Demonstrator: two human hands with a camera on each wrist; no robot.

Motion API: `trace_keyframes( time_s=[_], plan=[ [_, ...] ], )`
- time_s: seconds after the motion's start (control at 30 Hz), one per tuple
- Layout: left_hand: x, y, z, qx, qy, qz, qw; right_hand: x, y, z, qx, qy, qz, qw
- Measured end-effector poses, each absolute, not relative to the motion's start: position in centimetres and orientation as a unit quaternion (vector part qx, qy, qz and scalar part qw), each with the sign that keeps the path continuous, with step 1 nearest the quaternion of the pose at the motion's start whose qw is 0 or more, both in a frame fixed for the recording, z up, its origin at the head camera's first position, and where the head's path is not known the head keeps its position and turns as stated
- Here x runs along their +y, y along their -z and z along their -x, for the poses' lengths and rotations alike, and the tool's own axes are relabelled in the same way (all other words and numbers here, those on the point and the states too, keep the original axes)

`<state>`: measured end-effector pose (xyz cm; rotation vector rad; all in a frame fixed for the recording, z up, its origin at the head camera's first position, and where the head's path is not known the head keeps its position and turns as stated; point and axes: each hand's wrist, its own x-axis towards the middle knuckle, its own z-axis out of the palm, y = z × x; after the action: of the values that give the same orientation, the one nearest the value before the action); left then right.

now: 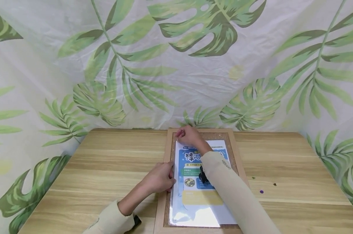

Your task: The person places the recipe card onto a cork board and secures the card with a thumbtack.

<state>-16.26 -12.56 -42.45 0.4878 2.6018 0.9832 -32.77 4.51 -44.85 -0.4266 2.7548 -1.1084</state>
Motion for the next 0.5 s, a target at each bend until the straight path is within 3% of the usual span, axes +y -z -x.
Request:
trace_keyframes(
  time_s=[0.5],
  plan=[
    [-12.6,42.7,16.3,0.911,-0.342,-0.167,0.158,6.1,44.8,31.5,0.904,0.383,0.173,0.082]
  ],
)
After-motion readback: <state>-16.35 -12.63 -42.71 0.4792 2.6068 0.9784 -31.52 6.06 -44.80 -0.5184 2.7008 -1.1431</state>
